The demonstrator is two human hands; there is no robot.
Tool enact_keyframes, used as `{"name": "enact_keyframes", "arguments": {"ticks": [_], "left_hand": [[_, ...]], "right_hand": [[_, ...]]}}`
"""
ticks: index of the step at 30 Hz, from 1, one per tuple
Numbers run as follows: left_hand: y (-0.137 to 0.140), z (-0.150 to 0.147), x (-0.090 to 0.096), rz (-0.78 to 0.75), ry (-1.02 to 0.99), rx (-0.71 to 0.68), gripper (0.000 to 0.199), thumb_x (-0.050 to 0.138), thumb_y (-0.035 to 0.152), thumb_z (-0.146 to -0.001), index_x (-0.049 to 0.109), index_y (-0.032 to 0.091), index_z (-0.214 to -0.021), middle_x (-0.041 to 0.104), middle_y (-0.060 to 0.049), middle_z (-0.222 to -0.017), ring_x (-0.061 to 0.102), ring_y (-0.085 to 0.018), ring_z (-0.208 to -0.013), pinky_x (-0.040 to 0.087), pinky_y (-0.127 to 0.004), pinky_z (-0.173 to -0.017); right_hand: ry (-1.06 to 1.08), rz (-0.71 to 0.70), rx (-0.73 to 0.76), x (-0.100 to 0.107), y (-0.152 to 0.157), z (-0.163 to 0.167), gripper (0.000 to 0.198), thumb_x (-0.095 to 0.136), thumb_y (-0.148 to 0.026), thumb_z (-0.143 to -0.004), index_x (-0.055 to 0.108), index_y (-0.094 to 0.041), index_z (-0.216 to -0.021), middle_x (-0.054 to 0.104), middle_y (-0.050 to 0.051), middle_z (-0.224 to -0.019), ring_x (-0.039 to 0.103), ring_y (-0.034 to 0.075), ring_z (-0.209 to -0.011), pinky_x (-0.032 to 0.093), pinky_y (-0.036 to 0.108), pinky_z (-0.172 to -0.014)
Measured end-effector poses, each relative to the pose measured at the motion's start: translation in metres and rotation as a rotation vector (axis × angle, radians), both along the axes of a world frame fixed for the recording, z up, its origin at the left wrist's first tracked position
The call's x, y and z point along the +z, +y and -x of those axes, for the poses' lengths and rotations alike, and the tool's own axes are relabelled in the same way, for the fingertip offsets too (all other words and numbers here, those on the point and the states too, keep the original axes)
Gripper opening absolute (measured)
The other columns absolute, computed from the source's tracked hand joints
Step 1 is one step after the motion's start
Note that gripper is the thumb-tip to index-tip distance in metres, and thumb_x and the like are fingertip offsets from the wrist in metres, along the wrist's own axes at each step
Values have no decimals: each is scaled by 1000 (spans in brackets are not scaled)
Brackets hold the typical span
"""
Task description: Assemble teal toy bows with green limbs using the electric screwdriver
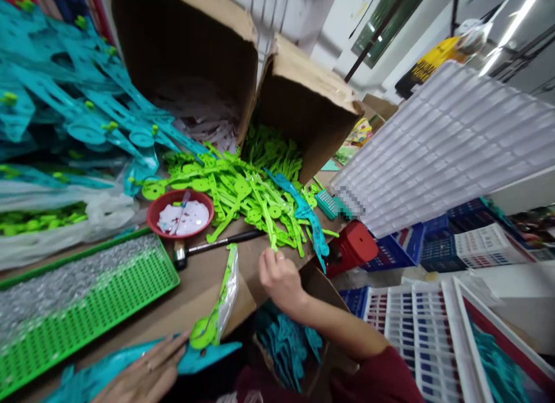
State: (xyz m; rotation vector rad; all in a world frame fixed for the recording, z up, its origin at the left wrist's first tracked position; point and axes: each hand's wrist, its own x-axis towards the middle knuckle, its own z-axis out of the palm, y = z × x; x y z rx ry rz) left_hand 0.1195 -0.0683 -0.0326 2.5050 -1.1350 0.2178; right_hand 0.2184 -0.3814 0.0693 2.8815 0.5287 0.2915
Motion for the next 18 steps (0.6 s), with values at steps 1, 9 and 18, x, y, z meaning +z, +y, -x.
{"name": "enact_keyframes", "arguments": {"ticks": [1,9,18], "left_hand": [[2,5,-1,42,-33,-71,30,52,31,-95,68,38,-119,71,3,-125,69,-15,-109,57,-18,-89],[2,7,3,114,-7,-75,40,39,16,-98,67,25,-125,67,-6,-133,70,-19,-111,57,-28,-94],[-2,12,-13,145,41,-41,36,40,18,-99,67,24,-123,63,-8,-138,67,-23,-118,58,-34,-94]], "right_hand": [[58,36,-35,-16,9,27,24,44,-9,-95,64,-16,-106,64,13,-90,60,24,-79,45,32,-54],[332,-204,91,-15,-24,24,48,60,-37,-93,49,-16,-135,54,14,-126,60,24,-110,55,38,-90],[337,113,529,-6,-46,-41,22,45,-12,-99,65,-16,-107,65,13,-115,61,21,-96,51,35,-83]]}}
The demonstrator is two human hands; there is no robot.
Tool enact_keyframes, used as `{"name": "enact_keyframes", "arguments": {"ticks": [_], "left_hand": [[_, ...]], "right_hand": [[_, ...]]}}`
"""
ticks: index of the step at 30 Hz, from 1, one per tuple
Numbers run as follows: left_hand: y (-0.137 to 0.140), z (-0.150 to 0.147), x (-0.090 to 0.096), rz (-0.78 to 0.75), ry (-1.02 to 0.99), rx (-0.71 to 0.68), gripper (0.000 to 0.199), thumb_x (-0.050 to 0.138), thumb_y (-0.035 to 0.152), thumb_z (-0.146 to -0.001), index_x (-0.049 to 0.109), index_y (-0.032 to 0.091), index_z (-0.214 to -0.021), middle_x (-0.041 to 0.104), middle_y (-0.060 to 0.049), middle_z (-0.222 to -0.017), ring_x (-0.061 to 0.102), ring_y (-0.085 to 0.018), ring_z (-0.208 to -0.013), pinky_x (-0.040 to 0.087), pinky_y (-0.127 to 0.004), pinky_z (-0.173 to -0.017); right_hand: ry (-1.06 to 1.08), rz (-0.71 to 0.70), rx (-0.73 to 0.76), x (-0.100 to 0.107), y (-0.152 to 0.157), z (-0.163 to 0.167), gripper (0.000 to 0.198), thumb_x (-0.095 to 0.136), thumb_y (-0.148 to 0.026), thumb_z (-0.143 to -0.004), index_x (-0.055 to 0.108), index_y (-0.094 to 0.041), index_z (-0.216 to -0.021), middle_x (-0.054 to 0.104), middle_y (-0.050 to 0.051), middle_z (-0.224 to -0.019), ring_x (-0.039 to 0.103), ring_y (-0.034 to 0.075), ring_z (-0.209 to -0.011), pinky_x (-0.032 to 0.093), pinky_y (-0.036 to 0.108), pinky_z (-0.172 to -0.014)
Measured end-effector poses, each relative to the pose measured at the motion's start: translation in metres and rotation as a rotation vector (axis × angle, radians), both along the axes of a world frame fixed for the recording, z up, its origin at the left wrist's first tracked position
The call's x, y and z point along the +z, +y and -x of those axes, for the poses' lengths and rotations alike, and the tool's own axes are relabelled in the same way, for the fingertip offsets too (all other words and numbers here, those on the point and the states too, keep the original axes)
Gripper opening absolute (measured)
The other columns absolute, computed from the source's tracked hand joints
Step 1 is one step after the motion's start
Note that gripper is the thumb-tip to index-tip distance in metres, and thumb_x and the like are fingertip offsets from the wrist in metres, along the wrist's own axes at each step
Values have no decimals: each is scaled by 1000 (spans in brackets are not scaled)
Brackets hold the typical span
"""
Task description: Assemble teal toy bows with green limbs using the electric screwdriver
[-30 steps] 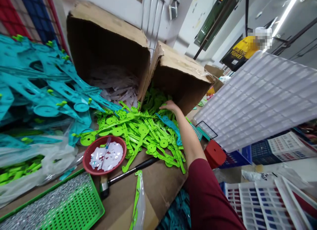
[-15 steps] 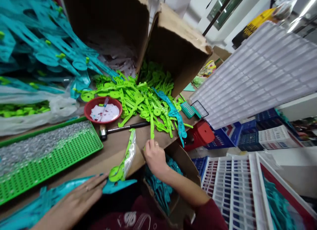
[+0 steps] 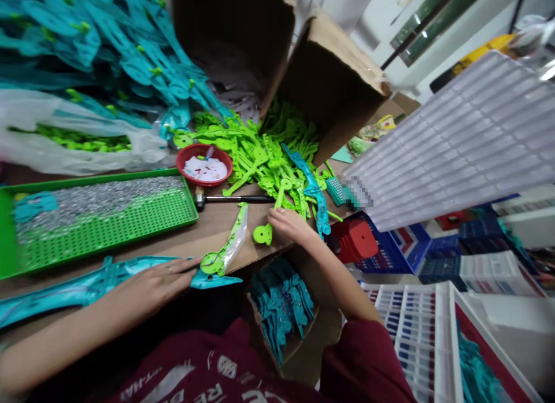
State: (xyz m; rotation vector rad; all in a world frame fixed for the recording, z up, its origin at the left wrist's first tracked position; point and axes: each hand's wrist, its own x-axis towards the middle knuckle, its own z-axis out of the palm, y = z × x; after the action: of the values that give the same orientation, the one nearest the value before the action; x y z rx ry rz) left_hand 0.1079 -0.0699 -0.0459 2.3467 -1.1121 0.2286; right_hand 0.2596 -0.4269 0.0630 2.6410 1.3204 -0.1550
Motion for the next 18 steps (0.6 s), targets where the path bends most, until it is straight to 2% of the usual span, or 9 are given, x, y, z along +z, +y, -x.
{"name": "enact_keyframes", "arguments": {"ticks": [3,5,8,11,14,16,18], "left_hand": [[-1,3,3,-43,9,24,39,37,10,-98,67,22,-120,62,-9,-139,64,-21,-122,56,-34,-98],[-1,5,5,-61,-11,46,40,36,7,-97,66,22,-119,61,-9,-140,63,-20,-123,55,-33,-98],[-1,8,9,-49,-32,64,43,35,3,-95,66,22,-118,61,-8,-141,61,-19,-125,53,-31,-100],[-3,10,11,-28,-48,67,45,33,0,-94,67,20,-115,62,-9,-139,60,-17,-127,49,-29,-104],[-7,11,13,-7,-54,98,45,32,-1,-95,69,19,-110,66,-10,-134,59,-16,-127,46,-30,-107],[-10,11,16,33,-39,115,41,33,2,-97,70,20,-104,68,-10,-129,58,-15,-128,42,-30,-111],[-11,10,20,73,-29,127,36,36,7,-99,70,20,-99,71,-8,-125,58,-15,-128,40,-29,-112]], "right_hand": [[-49,-30,37,9,3,12,32,37,-11,-101,59,-12,-123,62,19,-121,61,24,-101,50,37,-84],[-25,-32,19,8,2,26,33,39,-12,-100,56,-13,-129,62,17,-119,62,24,-100,51,37,-84],[52,-1,-106,-5,1,40,35,42,-6,-95,56,-11,-126,62,16,-109,64,25,-94,54,37,-82],[69,-8,-203,-17,4,44,45,47,-4,-88,48,-9,-133,56,19,-122,64,25,-99,57,37,-84],[199,-126,-260,-20,12,48,56,59,-20,-88,40,-14,-141,48,17,-133,62,25,-110,57,39,-93],[307,-226,-314,-20,17,54,62,64,-32,-89,39,-16,-142,47,16,-131,60,28,-115,54,44,-99],[359,-293,-380,-23,22,60,61,65,-35,-90,40,-16,-142,47,16,-128,59,28,-115,53,47,-101]]}}
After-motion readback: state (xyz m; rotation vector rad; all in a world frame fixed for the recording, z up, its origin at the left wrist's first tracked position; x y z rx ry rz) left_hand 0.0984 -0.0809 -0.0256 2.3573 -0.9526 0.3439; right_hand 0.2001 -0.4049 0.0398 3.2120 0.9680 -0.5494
